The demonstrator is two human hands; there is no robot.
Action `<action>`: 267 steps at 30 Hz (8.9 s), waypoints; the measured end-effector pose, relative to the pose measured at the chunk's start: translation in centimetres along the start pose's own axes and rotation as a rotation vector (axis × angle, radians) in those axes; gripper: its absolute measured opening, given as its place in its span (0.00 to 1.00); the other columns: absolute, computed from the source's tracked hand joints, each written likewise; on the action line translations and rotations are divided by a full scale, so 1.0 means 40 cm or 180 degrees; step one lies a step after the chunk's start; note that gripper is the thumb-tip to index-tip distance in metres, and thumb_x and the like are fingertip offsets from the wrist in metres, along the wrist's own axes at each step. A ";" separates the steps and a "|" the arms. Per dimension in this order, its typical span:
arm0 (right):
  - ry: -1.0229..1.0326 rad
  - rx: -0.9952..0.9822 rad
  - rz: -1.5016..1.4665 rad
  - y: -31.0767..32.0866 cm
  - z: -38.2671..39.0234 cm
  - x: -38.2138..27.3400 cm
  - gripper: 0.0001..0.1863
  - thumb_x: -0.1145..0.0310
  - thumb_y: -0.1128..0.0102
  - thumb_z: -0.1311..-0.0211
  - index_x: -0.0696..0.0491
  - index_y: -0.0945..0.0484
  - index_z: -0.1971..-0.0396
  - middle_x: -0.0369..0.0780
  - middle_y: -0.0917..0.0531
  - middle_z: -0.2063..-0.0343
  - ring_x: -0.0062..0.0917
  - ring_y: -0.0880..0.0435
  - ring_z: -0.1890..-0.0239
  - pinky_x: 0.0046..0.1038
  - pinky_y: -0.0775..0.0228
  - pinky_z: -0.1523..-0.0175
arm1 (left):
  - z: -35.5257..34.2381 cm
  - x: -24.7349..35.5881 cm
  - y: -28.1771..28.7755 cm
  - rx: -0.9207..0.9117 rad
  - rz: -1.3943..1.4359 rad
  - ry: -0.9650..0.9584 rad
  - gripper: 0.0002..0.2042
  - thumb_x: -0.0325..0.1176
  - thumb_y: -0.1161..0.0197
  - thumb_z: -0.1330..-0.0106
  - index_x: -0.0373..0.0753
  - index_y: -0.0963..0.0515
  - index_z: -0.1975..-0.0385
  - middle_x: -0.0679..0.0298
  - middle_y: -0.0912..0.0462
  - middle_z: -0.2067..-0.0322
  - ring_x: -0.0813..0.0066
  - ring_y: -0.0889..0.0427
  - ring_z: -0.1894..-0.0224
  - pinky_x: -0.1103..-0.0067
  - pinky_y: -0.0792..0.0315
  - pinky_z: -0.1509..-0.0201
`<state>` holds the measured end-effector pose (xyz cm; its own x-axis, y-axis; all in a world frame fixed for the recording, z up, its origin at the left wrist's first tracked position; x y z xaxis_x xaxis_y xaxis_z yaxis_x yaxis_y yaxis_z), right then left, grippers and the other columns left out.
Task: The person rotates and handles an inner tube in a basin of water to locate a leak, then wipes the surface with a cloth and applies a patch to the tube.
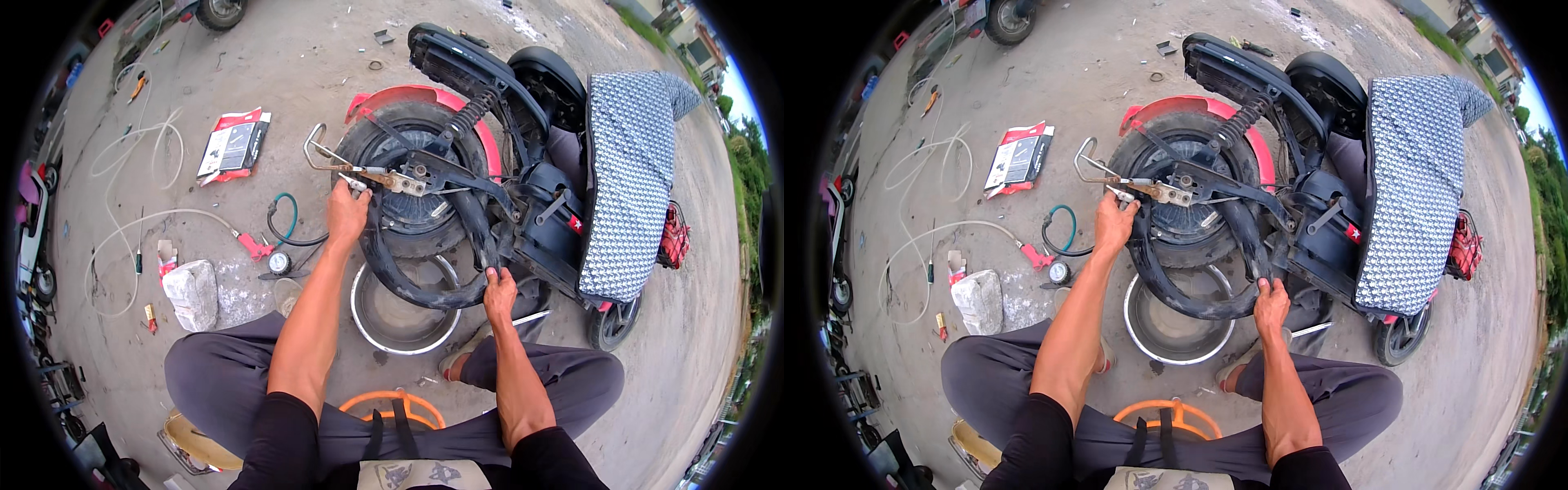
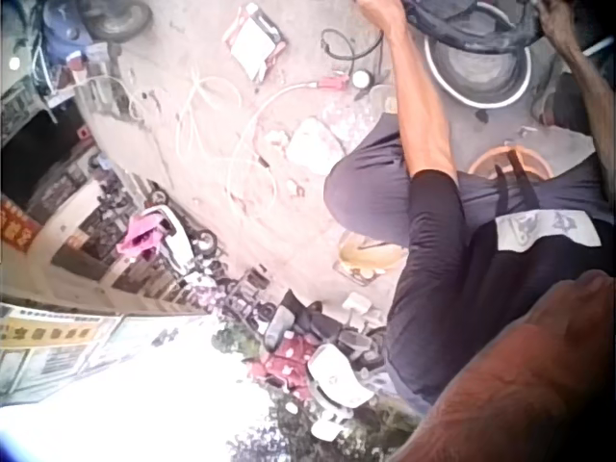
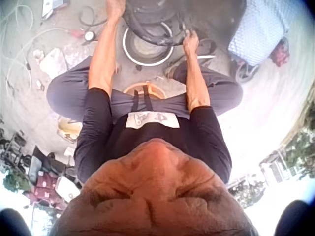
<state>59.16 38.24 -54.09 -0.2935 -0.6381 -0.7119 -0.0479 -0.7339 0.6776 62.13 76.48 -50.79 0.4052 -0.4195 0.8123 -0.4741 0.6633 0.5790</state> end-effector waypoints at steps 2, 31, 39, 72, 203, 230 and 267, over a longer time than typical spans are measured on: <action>0.0178 -0.0021 -0.0287 -0.058 0.046 0.025 0.16 0.62 0.42 0.31 0.61 0.21 0.60 0.52 0.16 0.66 0.41 0.17 0.64 0.38 0.30 0.55 | 0.017 -0.002 0.001 -0.0038 -0.0090 -0.0039 0.19 0.35 0.30 0.40 0.31 0.22 0.53 0.49 0.15 0.63 0.56 0.15 0.58 0.66 0.25 0.53; -0.0616 -0.2154 -0.2231 -0.425 0.143 -0.351 0.19 0.75 0.48 0.28 0.62 0.26 0.40 0.41 0.16 0.57 0.20 0.16 0.65 0.22 0.21 0.61 | 0.163 -0.007 0.040 -0.1017 0.0030 -0.0858 0.10 0.24 0.45 0.30 0.37 0.32 0.52 0.49 0.16 0.63 0.44 0.17 0.59 0.60 0.27 0.58; -0.0785 -0.2101 -0.2508 -0.428 0.142 -0.343 0.15 0.72 0.47 0.27 0.57 0.21 0.44 0.38 0.14 0.59 0.19 0.15 0.63 0.20 0.21 0.59 | 0.180 -0.005 0.057 -0.1156 -0.0032 -0.1107 0.10 0.24 0.45 0.30 0.37 0.33 0.52 0.48 0.17 0.62 0.43 0.17 0.58 0.60 0.27 0.58; 0.0098 -0.1582 -0.0370 -0.361 0.095 -0.308 0.27 0.48 0.39 0.35 0.62 0.16 0.63 0.46 0.12 0.72 0.33 0.12 0.67 0.36 0.22 0.58 | 0.297 -0.042 -0.035 -0.0535 0.0562 -0.0805 0.10 0.17 0.49 0.36 0.26 0.23 0.58 0.48 0.23 0.58 0.51 0.21 0.54 0.65 0.27 0.46; -0.0758 -0.1234 -0.0888 -0.040 0.082 -0.061 0.34 0.65 0.26 0.44 0.62 0.37 0.45 0.46 0.19 0.59 0.28 0.15 0.61 0.29 0.17 0.61 | -0.075 -0.906 0.427 0.0379 -0.1018 0.1792 0.35 0.48 0.35 0.39 0.19 0.45 0.54 0.46 0.17 0.71 0.57 0.14 0.71 0.73 0.21 0.64; -0.0288 -0.1256 0.0544 -0.055 0.042 -0.047 0.44 0.60 0.22 0.50 0.68 0.43 0.45 0.63 0.19 0.55 0.53 0.18 0.49 0.42 0.28 0.42 | 0.284 -0.258 0.147 -0.1767 0.0359 0.0553 0.40 0.51 0.26 0.43 0.36 0.35 0.36 0.54 0.20 0.52 0.67 0.20 0.56 0.73 0.24 0.59; -0.0448 -0.0992 0.0167 -0.206 0.066 0.071 0.49 0.63 0.20 0.54 0.62 0.41 0.36 0.58 0.19 0.50 0.51 0.21 0.44 0.41 0.30 0.40 | 0.353 -0.313 -0.137 -0.0392 -0.0757 0.0783 0.36 0.39 0.21 0.49 0.30 0.29 0.41 0.45 0.20 0.46 0.48 0.22 0.43 0.67 0.31 0.38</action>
<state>56.20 43.12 -61.20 -0.4177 -0.6544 -0.6303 0.2584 -0.7506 0.6081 48.62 69.35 -63.13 0.6760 -0.4193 0.6060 -0.2523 0.6410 0.7249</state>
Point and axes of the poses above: each hand's wrist, its own z-axis away from the middle knuckle, its own y-axis out of the back of the hand, x = y × z, the point moved 4 cm from there along -z, towards the middle knuckle
